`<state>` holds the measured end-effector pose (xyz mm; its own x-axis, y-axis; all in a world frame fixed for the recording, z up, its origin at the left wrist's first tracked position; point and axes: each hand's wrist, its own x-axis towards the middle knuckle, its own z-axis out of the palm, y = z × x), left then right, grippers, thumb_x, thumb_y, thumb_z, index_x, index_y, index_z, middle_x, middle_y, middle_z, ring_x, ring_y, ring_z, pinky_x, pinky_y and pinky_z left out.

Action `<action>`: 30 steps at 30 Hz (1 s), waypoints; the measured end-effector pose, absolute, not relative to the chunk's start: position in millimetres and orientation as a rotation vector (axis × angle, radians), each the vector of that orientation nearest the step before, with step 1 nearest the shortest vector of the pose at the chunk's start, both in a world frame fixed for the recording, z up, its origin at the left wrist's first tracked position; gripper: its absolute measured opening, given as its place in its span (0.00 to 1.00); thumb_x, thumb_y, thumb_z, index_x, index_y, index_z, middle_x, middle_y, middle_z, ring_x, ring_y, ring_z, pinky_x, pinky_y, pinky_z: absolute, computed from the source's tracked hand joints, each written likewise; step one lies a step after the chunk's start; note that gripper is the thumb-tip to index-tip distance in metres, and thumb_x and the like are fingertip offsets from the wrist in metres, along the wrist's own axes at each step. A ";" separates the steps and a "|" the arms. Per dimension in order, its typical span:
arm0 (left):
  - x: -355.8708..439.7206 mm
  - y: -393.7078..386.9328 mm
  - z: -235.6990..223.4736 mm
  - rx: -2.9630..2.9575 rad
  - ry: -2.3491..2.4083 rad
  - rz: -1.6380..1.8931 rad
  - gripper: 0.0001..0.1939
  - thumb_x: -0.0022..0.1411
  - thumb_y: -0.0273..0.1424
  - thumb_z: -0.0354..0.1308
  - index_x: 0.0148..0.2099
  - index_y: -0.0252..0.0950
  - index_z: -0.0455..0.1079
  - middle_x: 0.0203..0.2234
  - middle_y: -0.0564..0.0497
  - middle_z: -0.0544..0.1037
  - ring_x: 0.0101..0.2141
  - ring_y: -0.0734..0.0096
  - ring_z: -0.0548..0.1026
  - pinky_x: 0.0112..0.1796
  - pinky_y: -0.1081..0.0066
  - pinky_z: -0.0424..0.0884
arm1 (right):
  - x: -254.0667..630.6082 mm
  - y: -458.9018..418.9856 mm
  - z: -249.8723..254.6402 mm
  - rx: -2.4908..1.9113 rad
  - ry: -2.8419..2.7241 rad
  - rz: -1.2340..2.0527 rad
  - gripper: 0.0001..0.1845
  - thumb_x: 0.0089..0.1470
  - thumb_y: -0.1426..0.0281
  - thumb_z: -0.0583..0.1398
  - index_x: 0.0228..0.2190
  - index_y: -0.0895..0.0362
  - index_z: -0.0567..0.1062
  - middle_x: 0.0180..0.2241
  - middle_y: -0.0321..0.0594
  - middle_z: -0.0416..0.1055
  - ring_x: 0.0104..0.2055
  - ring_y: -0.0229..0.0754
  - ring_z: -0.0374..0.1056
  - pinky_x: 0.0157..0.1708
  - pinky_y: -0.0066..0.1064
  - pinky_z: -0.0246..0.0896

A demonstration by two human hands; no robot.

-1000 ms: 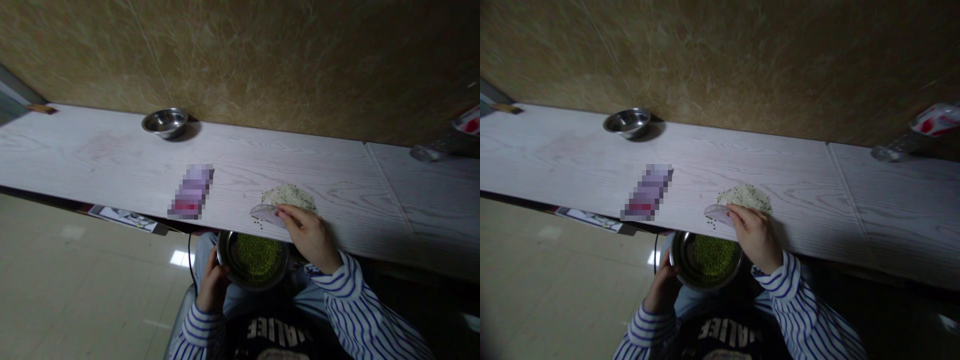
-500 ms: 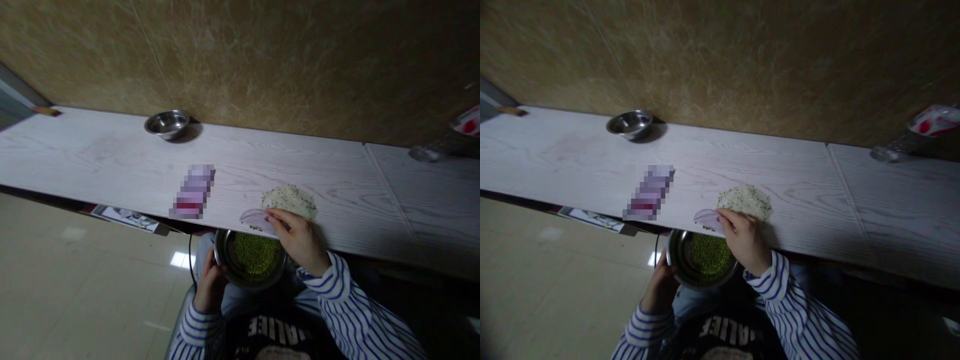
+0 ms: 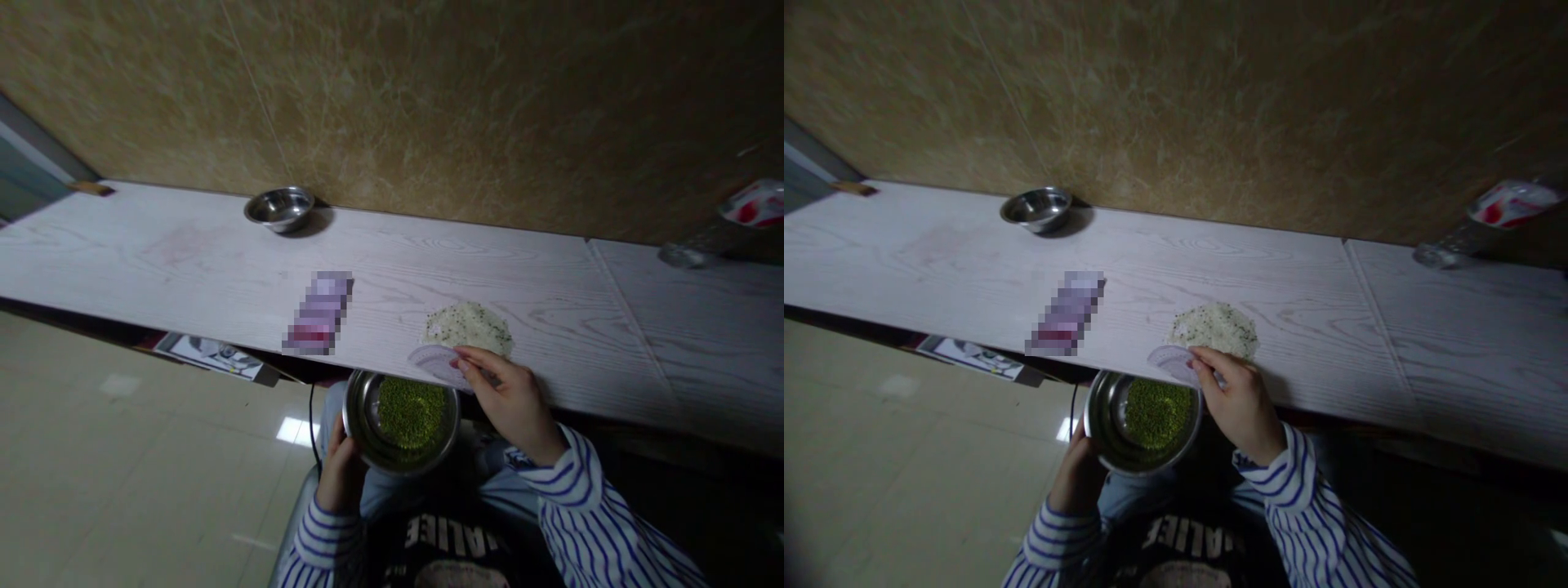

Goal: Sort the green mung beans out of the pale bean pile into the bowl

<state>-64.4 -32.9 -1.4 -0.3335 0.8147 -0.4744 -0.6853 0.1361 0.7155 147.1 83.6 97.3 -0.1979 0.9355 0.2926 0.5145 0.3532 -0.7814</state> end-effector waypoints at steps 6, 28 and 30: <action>-60.6 -44.6 -11.6 0.241 1.148 1.427 0.25 0.46 0.29 0.64 0.50 0.40 0.78 0.33 0.51 0.80 0.32 0.58 0.74 0.33 0.62 0.70 | 165.8 78.8 95.5 -1.340 -1.746 0.651 0.15 0.60 0.63 0.61 0.42 0.55 0.83 0.40 0.46 0.84 0.40 0.48 0.81 0.42 0.38 0.78; -42.6 -31.8 -5.6 0.255 1.165 1.472 0.22 0.53 0.34 0.65 0.51 0.42 0.78 0.41 0.47 0.83 0.45 0.48 0.77 0.47 0.54 0.70 | 218.3 80.3 86.1 -1.402 -1.306 0.629 0.25 0.53 0.50 0.66 0.42 0.57 0.80 0.33 0.48 0.83 0.26 0.44 0.76 0.29 0.37 0.77; -40.8 -28.7 -6.8 0.239 1.172 1.474 0.22 0.52 0.34 0.65 0.52 0.42 0.78 0.42 0.47 0.83 0.48 0.47 0.77 0.47 0.55 0.71 | 224.6 81.9 83.2 -1.395 -1.275 0.615 0.25 0.53 0.50 0.66 0.41 0.57 0.80 0.34 0.49 0.83 0.25 0.44 0.76 0.29 0.38 0.78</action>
